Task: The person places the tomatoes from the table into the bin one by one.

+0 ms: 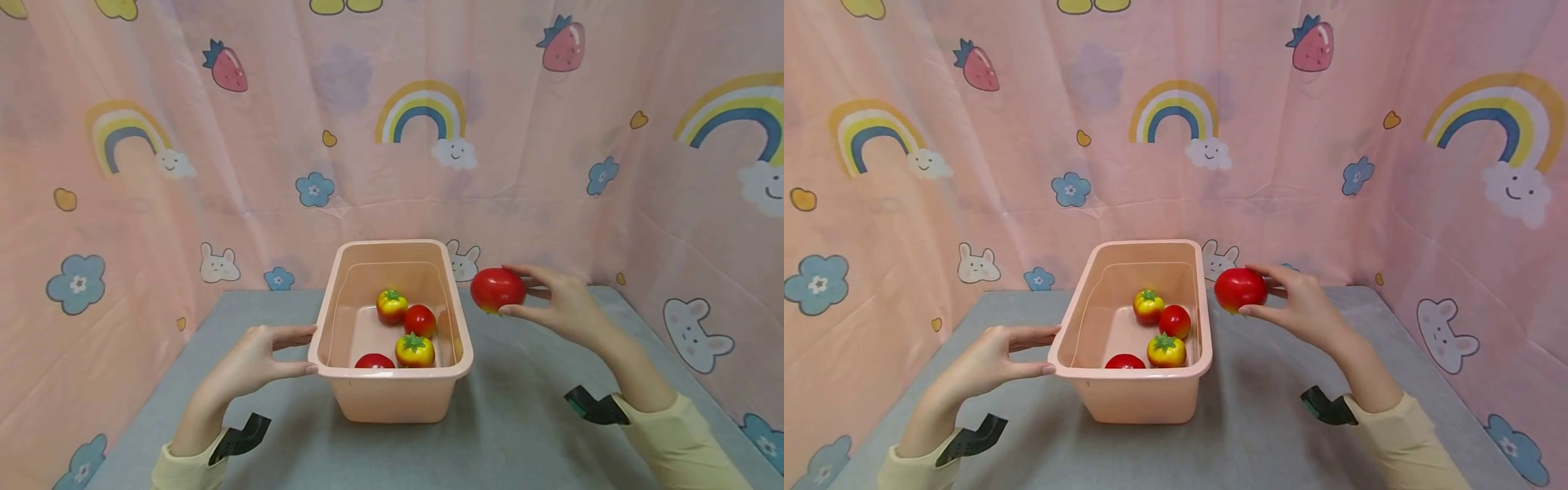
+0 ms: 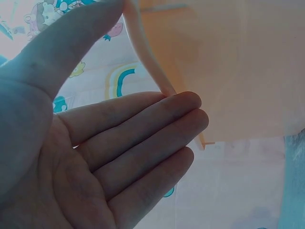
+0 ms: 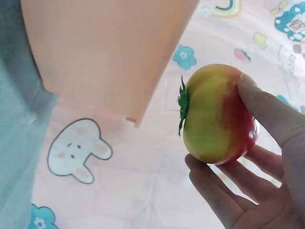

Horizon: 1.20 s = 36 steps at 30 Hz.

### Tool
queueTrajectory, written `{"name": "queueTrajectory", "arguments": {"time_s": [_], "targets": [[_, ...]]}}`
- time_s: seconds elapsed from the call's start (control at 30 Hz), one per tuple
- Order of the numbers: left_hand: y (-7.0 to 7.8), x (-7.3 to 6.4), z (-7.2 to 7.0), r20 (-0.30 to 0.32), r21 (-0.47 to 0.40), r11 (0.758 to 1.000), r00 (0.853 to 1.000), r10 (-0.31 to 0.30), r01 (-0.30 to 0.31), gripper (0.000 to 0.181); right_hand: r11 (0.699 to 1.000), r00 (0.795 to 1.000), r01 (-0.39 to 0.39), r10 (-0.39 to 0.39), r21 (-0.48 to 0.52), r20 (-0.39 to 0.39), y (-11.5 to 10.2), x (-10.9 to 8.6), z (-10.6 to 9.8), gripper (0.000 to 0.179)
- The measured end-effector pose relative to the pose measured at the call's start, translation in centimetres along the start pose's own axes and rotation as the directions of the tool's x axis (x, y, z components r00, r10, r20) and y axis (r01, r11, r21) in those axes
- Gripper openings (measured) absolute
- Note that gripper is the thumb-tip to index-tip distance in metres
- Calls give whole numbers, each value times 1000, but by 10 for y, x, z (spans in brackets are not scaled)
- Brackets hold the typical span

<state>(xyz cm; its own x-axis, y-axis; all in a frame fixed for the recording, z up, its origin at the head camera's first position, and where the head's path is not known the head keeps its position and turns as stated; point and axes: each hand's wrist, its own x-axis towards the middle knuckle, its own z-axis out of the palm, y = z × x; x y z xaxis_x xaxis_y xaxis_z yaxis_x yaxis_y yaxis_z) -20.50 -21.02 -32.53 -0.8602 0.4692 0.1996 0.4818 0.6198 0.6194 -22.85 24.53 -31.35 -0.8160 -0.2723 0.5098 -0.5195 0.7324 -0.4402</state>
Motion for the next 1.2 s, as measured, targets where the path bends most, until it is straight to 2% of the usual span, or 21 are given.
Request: {"name": "queueTrajectory", "arguments": {"time_s": [0.47, 0.83, 1.2], "targets": [[-1, 0, 0, 3, -12, 1000, 1000, 0, 0, 67, 994, 995, 98, -97, -54, 31, -23, 12, -17, 68], [-1, 0, 0, 0, -4, 1000, 1000, 5, -5, 67, 995, 994, 79, -75, -52, 79, -42, 29, -23, 67], [0, 0, 0, 1, -13, 1000, 1000, 8, -8, 66, 998, 988, 59, -55, -22, 147, -63, 42, -22, 64]]}}
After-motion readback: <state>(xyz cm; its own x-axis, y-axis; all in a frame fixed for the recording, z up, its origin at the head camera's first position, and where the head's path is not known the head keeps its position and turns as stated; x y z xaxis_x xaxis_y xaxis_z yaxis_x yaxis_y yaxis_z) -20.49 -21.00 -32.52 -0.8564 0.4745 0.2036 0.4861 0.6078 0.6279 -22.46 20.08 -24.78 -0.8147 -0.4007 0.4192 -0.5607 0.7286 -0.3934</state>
